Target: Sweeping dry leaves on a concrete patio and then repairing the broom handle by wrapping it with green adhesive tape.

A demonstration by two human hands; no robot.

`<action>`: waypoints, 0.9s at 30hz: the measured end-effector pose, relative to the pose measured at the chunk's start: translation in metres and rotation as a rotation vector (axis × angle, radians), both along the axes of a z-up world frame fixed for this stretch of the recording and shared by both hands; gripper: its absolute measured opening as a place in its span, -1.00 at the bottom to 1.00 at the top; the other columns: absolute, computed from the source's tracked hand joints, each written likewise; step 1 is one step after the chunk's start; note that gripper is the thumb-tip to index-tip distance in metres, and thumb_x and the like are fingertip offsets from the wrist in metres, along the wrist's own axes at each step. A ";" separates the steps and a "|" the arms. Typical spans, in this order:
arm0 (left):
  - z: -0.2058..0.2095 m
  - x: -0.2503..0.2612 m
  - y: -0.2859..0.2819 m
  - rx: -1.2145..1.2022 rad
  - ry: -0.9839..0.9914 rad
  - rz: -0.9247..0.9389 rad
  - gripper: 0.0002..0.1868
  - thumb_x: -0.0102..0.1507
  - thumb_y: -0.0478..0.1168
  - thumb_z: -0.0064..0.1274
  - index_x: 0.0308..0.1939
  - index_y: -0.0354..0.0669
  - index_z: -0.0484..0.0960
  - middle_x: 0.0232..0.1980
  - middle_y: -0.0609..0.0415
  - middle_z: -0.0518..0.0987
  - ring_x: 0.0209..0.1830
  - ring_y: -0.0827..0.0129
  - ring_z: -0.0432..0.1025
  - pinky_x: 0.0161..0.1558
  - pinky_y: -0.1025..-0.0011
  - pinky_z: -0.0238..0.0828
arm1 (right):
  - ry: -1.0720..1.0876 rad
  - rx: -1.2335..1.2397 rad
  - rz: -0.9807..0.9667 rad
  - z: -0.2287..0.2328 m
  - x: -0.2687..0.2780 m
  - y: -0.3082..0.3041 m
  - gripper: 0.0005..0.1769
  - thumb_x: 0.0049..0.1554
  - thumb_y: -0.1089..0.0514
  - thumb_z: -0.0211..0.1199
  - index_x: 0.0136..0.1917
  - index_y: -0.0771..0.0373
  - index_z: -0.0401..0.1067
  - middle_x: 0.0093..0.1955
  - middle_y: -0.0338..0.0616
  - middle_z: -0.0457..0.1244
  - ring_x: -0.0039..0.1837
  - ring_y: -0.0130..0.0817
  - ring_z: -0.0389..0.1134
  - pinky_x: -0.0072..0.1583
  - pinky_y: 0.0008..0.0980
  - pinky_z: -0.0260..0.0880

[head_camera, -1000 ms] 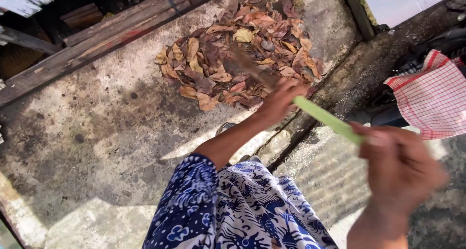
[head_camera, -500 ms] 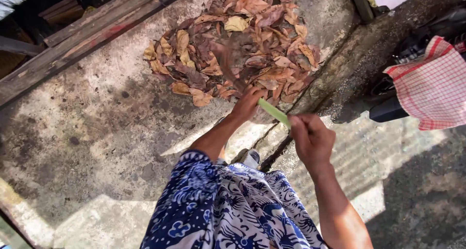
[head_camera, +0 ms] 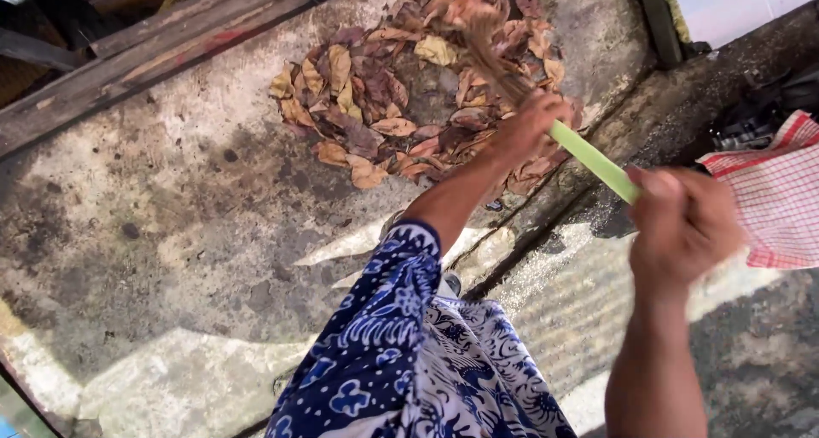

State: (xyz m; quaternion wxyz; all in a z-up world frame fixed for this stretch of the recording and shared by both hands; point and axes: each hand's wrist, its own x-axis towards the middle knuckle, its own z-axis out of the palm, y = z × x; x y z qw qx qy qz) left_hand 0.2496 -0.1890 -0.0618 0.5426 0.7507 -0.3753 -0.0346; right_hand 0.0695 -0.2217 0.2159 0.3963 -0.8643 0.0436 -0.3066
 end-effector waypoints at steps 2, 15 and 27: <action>-0.017 0.001 0.045 0.024 0.094 0.000 -0.61 0.28 -0.54 -0.02 0.07 -0.03 0.64 0.18 0.04 0.54 0.24 0.17 0.33 0.34 0.19 0.25 | -0.017 0.015 0.076 -0.036 0.029 0.007 -0.87 0.47 0.33 0.18 0.04 0.44 0.42 -0.22 0.05 0.35 -0.26 -0.45 0.39 -0.23 -0.48 0.42; 0.089 -0.061 0.171 -0.004 -0.187 0.113 -0.57 0.11 -0.45 0.15 0.07 -0.17 0.56 0.10 -0.01 0.42 0.16 0.11 0.26 0.25 0.17 0.32 | 0.109 0.163 0.076 0.063 -0.063 0.105 -0.78 0.40 0.25 0.11 -0.03 0.42 0.48 -0.17 0.01 0.38 -0.25 -0.46 0.38 0.03 -0.45 0.49; -0.050 -0.051 0.234 0.289 0.101 0.151 -0.58 0.08 -0.35 0.28 0.01 -0.07 0.58 0.12 0.02 0.46 0.27 0.10 0.27 0.43 -0.03 0.02 | 0.121 0.195 0.211 -0.051 0.013 0.135 -0.84 0.39 0.29 0.23 -0.08 0.32 0.46 -0.23 -0.10 0.38 -0.29 -0.59 0.31 -0.26 -0.60 0.33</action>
